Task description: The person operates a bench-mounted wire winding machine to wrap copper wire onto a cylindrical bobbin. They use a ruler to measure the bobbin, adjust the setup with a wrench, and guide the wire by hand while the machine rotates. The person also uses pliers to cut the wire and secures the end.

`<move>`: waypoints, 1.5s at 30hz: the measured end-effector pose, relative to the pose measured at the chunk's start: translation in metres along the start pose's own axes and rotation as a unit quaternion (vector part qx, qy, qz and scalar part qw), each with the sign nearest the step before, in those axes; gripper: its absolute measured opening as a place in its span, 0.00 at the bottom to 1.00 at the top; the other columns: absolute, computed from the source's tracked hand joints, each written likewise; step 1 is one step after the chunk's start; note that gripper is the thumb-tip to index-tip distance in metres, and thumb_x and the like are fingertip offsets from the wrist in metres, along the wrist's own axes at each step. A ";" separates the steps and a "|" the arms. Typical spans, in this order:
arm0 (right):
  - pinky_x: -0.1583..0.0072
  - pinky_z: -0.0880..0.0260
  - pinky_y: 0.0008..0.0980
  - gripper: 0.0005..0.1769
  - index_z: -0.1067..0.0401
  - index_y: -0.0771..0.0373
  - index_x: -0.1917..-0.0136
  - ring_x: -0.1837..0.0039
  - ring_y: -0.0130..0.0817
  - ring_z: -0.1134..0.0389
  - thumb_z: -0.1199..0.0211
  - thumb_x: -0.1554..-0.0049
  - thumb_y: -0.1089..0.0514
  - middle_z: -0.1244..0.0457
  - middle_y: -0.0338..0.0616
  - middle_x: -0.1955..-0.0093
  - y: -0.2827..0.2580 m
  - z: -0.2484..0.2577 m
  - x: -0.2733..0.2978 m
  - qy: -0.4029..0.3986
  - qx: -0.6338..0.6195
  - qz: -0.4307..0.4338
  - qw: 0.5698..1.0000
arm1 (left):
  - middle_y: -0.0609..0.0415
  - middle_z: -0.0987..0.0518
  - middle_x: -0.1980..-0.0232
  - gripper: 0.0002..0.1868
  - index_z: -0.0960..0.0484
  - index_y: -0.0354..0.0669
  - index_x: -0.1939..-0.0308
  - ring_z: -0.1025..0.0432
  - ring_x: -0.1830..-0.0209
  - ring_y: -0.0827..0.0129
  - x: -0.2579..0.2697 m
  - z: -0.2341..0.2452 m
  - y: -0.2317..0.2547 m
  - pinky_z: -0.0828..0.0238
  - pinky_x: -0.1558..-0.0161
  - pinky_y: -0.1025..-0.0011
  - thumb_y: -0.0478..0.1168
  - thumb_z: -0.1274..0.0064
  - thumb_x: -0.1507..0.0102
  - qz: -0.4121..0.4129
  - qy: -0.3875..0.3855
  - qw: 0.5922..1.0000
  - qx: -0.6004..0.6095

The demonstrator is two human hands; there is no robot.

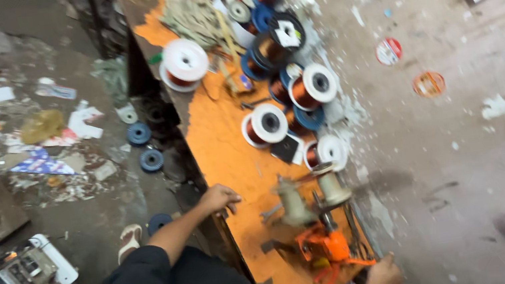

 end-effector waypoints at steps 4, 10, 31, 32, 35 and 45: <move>0.51 0.35 0.65 0.41 0.20 0.71 0.54 0.52 0.71 0.30 0.55 0.32 0.31 0.31 0.70 0.56 -0.024 -0.027 0.008 -0.095 0.006 0.023 0.995 | 0.47 0.13 0.69 0.16 0.14 0.35 0.50 0.22 0.83 0.68 0.004 0.001 0.003 0.36 0.85 0.74 0.44 0.43 0.34 -0.014 -0.003 1.000 0.016; 0.51 0.35 0.62 0.41 0.21 0.71 0.55 0.53 0.69 0.30 0.56 0.32 0.32 0.31 0.69 0.58 -0.041 -0.084 0.083 -0.331 0.007 0.106 0.938 | 0.47 0.13 0.69 0.16 0.14 0.35 0.51 0.24 0.85 0.69 0.005 0.004 0.006 0.38 0.86 0.75 0.44 0.42 0.34 -0.010 0.006 1.000 0.021; 0.45 0.36 0.50 0.34 0.24 0.65 0.48 0.47 0.63 0.32 0.60 0.34 0.35 0.32 0.63 0.52 0.022 0.079 0.099 -0.228 -0.067 0.104 0.966 | 0.47 0.14 0.67 0.16 0.14 0.35 0.51 0.25 0.83 0.68 0.010 0.004 0.009 0.41 0.86 0.73 0.45 0.43 0.35 0.037 0.014 0.999 -0.009; 0.43 0.36 0.50 0.34 0.24 0.64 0.47 0.44 0.64 0.33 0.60 0.33 0.35 0.32 0.63 0.50 0.018 0.080 0.093 -0.207 -0.051 0.104 0.971 | 0.47 0.14 0.68 0.16 0.14 0.35 0.51 0.25 0.83 0.69 0.013 0.003 0.011 0.42 0.86 0.73 0.45 0.43 0.34 0.041 0.017 0.999 -0.006; 0.38 0.35 0.50 0.35 0.25 0.65 0.49 0.42 0.62 0.31 0.61 0.32 0.36 0.29 0.61 0.49 0.013 0.064 0.069 -0.160 -0.054 0.128 0.977 | 0.47 0.13 0.68 0.17 0.13 0.35 0.51 0.27 0.85 0.70 0.014 0.003 0.017 0.39 0.86 0.73 0.46 0.42 0.35 0.026 0.028 0.999 -0.022; 0.35 0.38 0.57 0.44 0.20 0.60 0.46 0.36 0.67 0.35 0.65 0.37 0.25 0.32 0.62 0.44 0.016 -0.055 -0.009 -0.149 -0.009 0.067 0.987 | 0.47 0.13 0.68 0.18 0.14 0.37 0.50 0.29 0.89 0.72 0.006 0.002 0.009 0.40 0.86 0.72 0.47 0.43 0.35 0.018 0.017 0.999 -0.030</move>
Point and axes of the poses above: each hand's wrist, its own x-axis away from the middle knuckle, its own z-axis out of the back of the hand, y = z × x, the point moved 4 cm from there along -x, towards the middle knuckle
